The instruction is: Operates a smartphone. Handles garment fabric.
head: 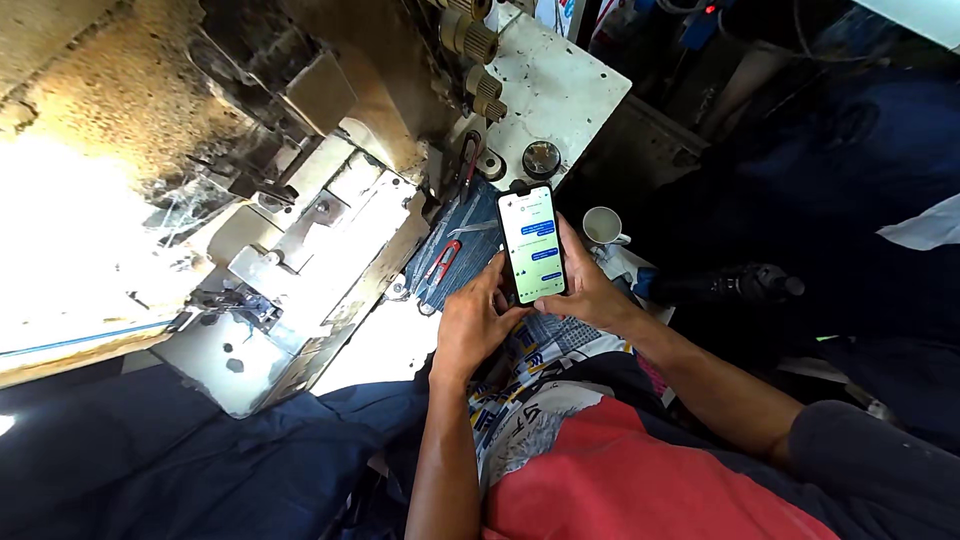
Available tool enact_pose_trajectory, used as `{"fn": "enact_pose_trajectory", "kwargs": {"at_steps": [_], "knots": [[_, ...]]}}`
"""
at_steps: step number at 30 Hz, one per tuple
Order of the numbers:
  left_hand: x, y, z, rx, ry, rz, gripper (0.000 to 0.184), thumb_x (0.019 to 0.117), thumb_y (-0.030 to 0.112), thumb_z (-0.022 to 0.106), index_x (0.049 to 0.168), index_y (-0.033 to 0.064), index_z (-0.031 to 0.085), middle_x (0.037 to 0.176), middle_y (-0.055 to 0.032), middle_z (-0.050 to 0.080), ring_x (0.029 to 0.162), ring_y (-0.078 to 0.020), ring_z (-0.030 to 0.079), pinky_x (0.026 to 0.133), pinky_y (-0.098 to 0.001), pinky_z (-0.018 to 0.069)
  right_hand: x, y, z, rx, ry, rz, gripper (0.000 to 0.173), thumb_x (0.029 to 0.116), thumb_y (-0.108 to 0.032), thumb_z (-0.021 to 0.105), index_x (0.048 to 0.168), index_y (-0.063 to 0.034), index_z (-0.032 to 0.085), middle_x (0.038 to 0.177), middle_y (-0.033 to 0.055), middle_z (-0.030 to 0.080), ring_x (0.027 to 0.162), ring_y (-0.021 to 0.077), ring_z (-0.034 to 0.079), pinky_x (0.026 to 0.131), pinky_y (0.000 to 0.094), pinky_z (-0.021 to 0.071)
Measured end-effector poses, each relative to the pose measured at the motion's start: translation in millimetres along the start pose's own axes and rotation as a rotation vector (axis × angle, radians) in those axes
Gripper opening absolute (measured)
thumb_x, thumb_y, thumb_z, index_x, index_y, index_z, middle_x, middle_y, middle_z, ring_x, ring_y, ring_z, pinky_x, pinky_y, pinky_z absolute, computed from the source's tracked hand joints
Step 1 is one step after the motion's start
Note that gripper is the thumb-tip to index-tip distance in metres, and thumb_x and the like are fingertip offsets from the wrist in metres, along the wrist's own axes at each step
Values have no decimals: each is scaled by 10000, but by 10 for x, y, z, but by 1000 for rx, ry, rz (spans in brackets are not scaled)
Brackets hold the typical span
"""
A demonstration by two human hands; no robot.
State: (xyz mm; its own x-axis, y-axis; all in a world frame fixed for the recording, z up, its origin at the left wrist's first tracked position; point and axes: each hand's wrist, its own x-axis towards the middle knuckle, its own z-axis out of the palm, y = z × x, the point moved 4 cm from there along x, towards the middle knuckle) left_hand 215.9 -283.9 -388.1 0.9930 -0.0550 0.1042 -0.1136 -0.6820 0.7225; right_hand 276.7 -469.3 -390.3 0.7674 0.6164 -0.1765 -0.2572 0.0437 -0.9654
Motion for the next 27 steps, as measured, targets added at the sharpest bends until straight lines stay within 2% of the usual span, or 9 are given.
{"fn": "enact_pose_trajectory", "kwargs": {"at_steps": [8, 15, 27], "knots": [[-5, -17, 8, -3, -7, -4, 824, 840, 405, 841, 1527, 136, 476, 841, 32, 695, 639, -71, 614, 625, -304, 580, -4, -7, 3, -16, 7, -3, 1235, 803, 62, 769, 1647, -351, -32, 1340, 151, 605, 829, 295, 712, 579, 373, 625], [-5, -22, 4, -6, -2, 1, 817, 843, 415, 836, 1520, 128, 480, 841, 25, 698, 641, -74, 617, 627, -304, 580, 17, 13, 29, -15, 60, 0, 1202, 811, 36, 775, 1648, -358, 9, 1244, 154, 648, 738, 276, 696, 548, 359, 609], [-9, -7, -3, 3, 6, 14, 817, 842, 424, 832, 1512, 103, 492, 818, 30, 688, 616, -63, 593, 606, -284, 563, -6, -6, 14, 11, 17, 13, 1214, 819, 12, 786, 1646, -369, -17, 1287, 166, 631, 797, 290, 708, 576, 362, 617]]}}
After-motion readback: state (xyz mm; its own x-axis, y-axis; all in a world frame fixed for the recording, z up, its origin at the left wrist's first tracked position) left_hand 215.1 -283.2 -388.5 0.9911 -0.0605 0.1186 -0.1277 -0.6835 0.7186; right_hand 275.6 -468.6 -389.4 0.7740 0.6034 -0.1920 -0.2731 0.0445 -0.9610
